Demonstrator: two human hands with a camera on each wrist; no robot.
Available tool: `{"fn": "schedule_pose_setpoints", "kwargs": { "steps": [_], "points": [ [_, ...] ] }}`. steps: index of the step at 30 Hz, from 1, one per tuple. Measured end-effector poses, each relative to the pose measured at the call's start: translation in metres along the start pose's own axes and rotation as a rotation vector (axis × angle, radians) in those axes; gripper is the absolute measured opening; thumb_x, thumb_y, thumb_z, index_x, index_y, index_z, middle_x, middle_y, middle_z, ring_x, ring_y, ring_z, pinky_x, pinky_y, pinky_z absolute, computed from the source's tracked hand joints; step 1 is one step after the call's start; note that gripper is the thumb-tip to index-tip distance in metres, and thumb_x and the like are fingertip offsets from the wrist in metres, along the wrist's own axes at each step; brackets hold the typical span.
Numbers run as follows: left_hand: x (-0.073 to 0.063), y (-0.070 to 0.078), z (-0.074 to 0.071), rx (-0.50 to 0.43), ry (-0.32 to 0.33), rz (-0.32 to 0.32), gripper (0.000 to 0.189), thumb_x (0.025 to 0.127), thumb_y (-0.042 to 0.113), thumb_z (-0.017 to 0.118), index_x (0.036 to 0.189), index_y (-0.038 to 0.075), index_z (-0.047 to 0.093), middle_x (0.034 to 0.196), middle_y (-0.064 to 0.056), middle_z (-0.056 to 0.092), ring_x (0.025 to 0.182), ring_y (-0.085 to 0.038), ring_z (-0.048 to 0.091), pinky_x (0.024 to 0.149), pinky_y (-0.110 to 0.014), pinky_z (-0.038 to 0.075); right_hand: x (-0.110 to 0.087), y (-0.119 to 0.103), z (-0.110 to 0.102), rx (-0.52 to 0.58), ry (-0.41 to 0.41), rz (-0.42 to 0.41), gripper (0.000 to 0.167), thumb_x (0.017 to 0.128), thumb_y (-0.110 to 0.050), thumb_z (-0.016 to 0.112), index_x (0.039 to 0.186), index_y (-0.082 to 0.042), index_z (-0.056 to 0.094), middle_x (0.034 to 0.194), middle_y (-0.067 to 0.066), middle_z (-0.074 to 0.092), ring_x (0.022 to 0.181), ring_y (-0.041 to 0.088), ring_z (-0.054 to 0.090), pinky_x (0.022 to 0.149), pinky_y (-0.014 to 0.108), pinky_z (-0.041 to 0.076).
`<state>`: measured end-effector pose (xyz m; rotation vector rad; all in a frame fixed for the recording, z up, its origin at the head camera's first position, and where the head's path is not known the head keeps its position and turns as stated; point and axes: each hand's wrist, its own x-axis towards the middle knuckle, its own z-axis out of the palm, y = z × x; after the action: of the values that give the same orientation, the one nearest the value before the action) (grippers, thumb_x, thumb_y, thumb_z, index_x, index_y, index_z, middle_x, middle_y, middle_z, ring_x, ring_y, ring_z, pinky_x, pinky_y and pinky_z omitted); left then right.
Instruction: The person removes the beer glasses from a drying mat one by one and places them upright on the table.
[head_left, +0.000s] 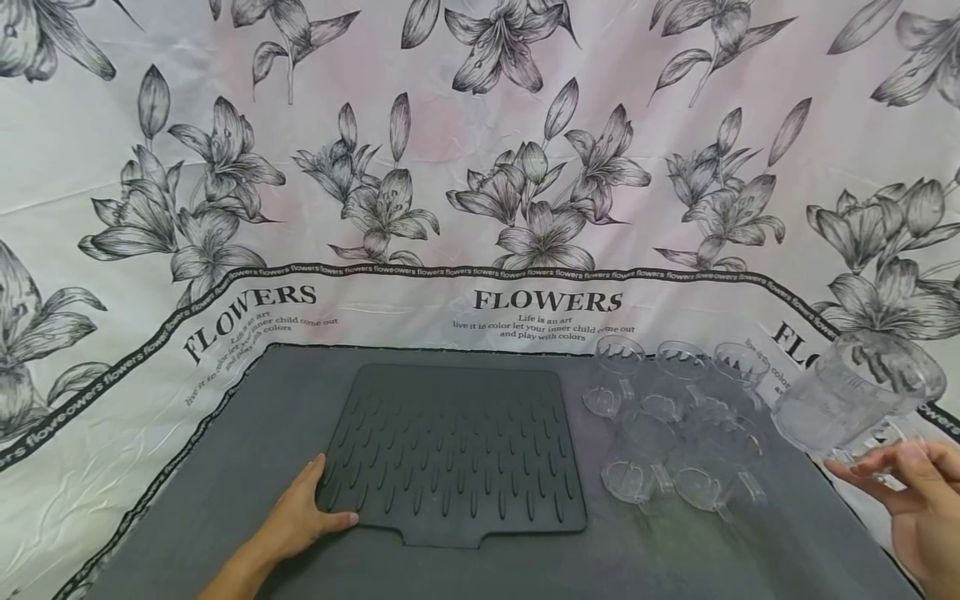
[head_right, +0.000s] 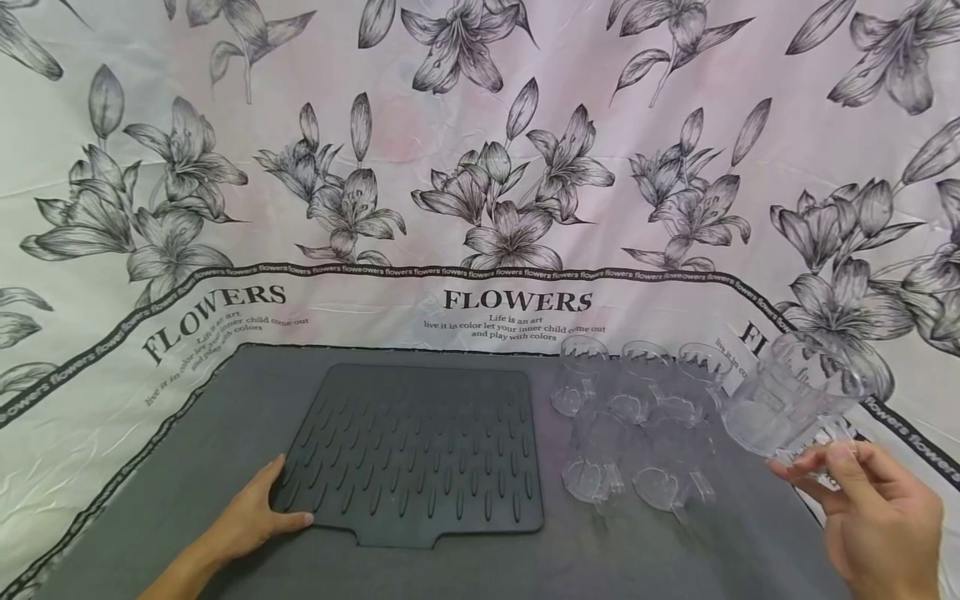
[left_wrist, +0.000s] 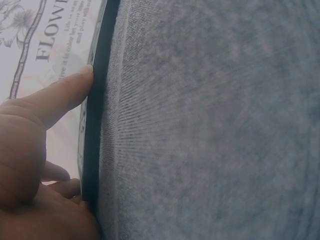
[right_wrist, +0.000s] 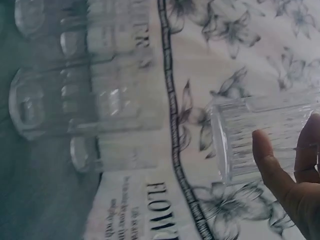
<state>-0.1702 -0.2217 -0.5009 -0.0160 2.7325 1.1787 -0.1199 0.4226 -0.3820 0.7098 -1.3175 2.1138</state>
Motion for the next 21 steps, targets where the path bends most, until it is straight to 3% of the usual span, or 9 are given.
{"fn": "schedule_pose_setpoints", "kwargs": {
  "steps": [2, 10, 16, 21],
  "points": [
    [0.0, -0.001, 0.0, -0.004, -0.002, -0.001, 0.128, 0.065, 0.049, 0.086, 0.148, -0.013, 0.012, 0.15, -0.037, 0.01, 0.136, -0.053, 0.01, 0.104, -0.066, 0.018, -0.004, 0.004, -0.01, 0.066, -0.011, 0.013, 0.032, 0.101, 0.014, 0.022, 0.087, 0.016, 0.05, 0.083, 0.022, 0.064, 0.076, 0.029, 0.066, 0.073, 0.037, 0.057],
    [0.0, 0.0, -0.001, -0.012, -0.005, 0.005, 0.126, 0.066, 0.046, 0.087, 0.148, -0.013, 0.011, 0.151, -0.036, 0.009, 0.137, -0.052, 0.009, 0.105, -0.065, 0.017, -0.025, 0.021, -0.044, 0.069, 0.007, 0.053, 0.031, 0.1, 0.014, 0.022, 0.092, 0.015, 0.051, 0.086, 0.021, 0.063, 0.082, 0.029, 0.065, 0.074, 0.037, 0.056],
    [0.0, 0.001, -0.001, 0.001, 0.003, 0.02, 0.124, 0.067, 0.045, 0.087, 0.148, -0.014, 0.012, 0.15, -0.037, 0.01, 0.137, -0.052, 0.01, 0.105, -0.065, 0.017, -0.041, 0.03, -0.063, -0.035, 0.125, 0.181, 0.024, 0.102, 0.007, 0.032, 0.09, 0.009, 0.053, 0.085, 0.016, 0.063, 0.079, 0.025, 0.064, 0.073, 0.035, 0.057],
    [-0.001, 0.001, 0.0, 0.008, 0.01, 0.022, 0.124, 0.067, 0.045, 0.087, 0.148, -0.014, 0.013, 0.15, -0.037, 0.011, 0.137, -0.051, 0.011, 0.106, -0.064, 0.017, -0.05, 0.035, -0.072, -0.052, 0.124, 0.269, 0.024, 0.102, 0.005, 0.035, 0.091, 0.009, 0.056, 0.086, 0.015, 0.063, 0.077, 0.025, 0.064, 0.073, 0.036, 0.056]
  ]
}}
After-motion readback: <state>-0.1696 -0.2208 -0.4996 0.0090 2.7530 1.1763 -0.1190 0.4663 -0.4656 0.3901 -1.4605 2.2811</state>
